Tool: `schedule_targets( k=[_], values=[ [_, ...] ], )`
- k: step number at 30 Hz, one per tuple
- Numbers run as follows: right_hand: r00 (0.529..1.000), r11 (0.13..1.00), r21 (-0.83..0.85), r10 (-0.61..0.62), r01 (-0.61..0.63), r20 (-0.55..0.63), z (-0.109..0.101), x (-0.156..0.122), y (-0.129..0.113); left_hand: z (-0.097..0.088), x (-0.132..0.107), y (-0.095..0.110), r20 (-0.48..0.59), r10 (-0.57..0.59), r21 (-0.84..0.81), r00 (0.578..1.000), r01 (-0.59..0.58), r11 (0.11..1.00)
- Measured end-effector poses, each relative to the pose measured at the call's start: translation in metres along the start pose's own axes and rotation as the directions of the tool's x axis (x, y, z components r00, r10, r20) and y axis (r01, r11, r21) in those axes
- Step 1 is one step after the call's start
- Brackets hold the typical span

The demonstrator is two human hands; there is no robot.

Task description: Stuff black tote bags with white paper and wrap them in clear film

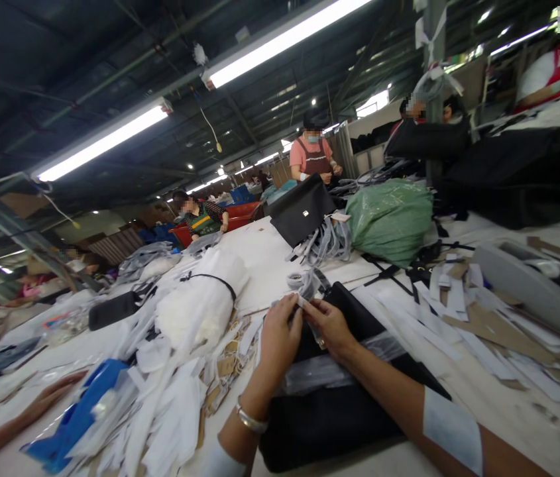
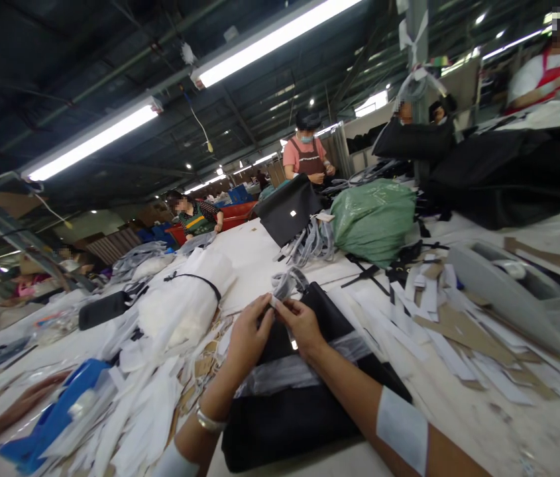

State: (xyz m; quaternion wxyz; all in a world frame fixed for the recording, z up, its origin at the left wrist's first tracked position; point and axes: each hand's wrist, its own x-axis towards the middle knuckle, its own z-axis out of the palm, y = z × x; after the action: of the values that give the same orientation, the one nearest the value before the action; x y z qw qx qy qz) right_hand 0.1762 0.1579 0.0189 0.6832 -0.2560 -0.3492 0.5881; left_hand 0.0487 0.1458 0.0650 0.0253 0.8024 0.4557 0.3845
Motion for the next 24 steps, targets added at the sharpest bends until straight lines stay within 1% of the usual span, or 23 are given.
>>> schedule_targets(
  k=[2,4,6,8,10,12,13,15,17,18,20,21,22,24],
  values=[
    [0.998,0.999,-0.038,-0.015,0.017,0.053,0.001,0.000,-0.002,-0.012,0.008,-0.008,0.066,-0.113,-0.221,0.991,0.125,0.967],
    [0.996,0.994,-0.099,-0.043,0.051,0.080,0.003,-0.001,-0.003,-0.018,0.012,-0.014,0.141,-0.157,-0.344,0.977,0.197,0.918],
    [0.992,0.977,-0.190,-0.085,0.100,0.089,0.005,-0.001,-0.002,-0.018,0.011,-0.017,0.166,-0.153,-0.400,0.974,0.208,0.892],
    [0.987,0.939,-0.310,-0.124,0.151,0.104,0.007,-0.001,-0.002,-0.013,0.008,-0.020,0.144,-0.180,-0.423,0.973,0.225,0.877],
    [0.979,0.870,-0.452,-0.148,0.196,0.141,0.006,-0.001,-0.008,-0.008,0.005,-0.023,0.125,-0.239,-0.420,0.963,0.269,0.866],
    [0.967,0.767,-0.592,-0.160,0.248,0.199,0.002,-0.003,-0.023,-0.004,0.003,-0.027,0.126,-0.292,-0.408,0.948,0.318,0.855],
    [0.959,0.703,-0.655,-0.169,0.278,0.226,-0.003,-0.005,-0.036,-0.003,0.002,-0.029,0.132,-0.317,-0.415,0.939,0.343,0.843],
    [0.945,0.554,-0.765,-0.206,0.328,0.255,-0.022,-0.014,-0.073,0.000,0.001,-0.032,0.138,-0.358,-0.440,0.924,0.381,0.813],
    [0.935,0.389,-0.862,-0.268,0.326,0.233,-0.054,-0.028,-0.122,0.002,-0.001,-0.033,0.131,-0.378,-0.452,0.916,0.395,0.800],
    [0.931,0.310,-0.905,-0.309,0.292,0.195,-0.074,-0.036,-0.150,0.003,-0.002,-0.033,0.124,-0.380,-0.443,0.917,0.394,0.805],
    [0.911,0.176,-0.971,-0.404,0.162,0.079,-0.121,-0.054,-0.208,0.005,-0.004,-0.032,0.110,-0.377,-0.413,0.919,0.388,0.824],
    [0.890,0.126,-0.989,-0.456,0.075,0.009,-0.144,-0.063,-0.234,0.006,-0.006,-0.032,0.105,-0.376,-0.405,0.921,0.385,0.830],
    [0.857,0.092,-0.996,-0.511,-0.022,-0.066,-0.166,-0.071,-0.258,0.007,-0.006,-0.033,0.099,-0.373,-0.400,0.923,0.380,0.834],
    [0.792,0.068,-0.977,-0.575,-0.204,-0.205,-0.204,-0.087,-0.295,0.008,-0.008,-0.033,0.091,-0.369,-0.402,0.925,0.373,0.836]
  ],
)
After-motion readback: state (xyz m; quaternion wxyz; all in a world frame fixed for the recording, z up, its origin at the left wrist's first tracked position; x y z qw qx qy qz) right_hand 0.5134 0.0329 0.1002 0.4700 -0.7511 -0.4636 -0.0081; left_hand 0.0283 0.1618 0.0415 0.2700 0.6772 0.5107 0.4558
